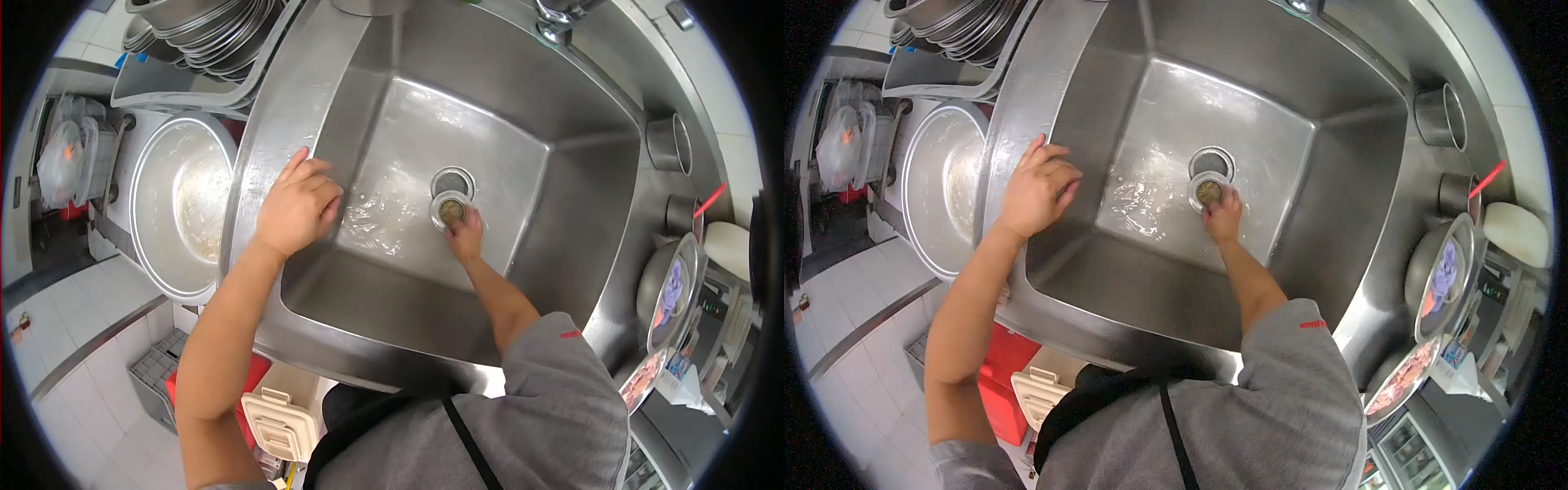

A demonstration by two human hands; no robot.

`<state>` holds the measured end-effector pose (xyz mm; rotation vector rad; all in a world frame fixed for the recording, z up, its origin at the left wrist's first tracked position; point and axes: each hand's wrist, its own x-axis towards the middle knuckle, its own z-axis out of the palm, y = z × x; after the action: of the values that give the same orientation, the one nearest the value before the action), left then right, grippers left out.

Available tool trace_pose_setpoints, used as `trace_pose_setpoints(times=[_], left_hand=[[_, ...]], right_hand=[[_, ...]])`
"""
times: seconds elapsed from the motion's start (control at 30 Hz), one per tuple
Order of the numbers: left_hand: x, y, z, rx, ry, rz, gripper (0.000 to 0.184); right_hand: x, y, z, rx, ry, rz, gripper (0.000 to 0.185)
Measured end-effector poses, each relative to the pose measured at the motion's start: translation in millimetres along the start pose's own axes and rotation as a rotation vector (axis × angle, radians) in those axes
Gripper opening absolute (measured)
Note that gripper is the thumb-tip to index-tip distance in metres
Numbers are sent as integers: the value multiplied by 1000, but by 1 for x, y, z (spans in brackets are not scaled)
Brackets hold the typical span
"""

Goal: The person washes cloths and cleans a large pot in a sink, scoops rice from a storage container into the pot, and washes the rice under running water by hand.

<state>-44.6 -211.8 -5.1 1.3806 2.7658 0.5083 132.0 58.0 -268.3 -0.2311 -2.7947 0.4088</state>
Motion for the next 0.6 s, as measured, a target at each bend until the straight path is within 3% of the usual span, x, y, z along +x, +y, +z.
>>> trace_pose_setpoints(times=[0.07, 0.17, 0.37, 0.47, 0.53, 0.6], left_hand=[[-1, -1, 0, 5, -33, -5, 9], [0, 0, -1, 17, -65, -2, 10], [-1, 2, -3, 41, -29, 27, 7], [-1, 4, -5, 42, -27, 44, 8], [-1, 6, -6, 43, -27, 46, 9], [-2, 7, -6, 46, -23, 38, 9]], right_hand=[[-15, 7, 25, 41, 154, 279, 26], [-1, 15, 36, 1305, -108, 1540, 22], [47, 37, -18, 1701, 150, 1601, 14], [87, 65, -104, 1967, 340, 1164, 9], [114, 104, -164, 1930, 461, 827, 11], [156, 110, -248, 1608, 743, 710, 14]])
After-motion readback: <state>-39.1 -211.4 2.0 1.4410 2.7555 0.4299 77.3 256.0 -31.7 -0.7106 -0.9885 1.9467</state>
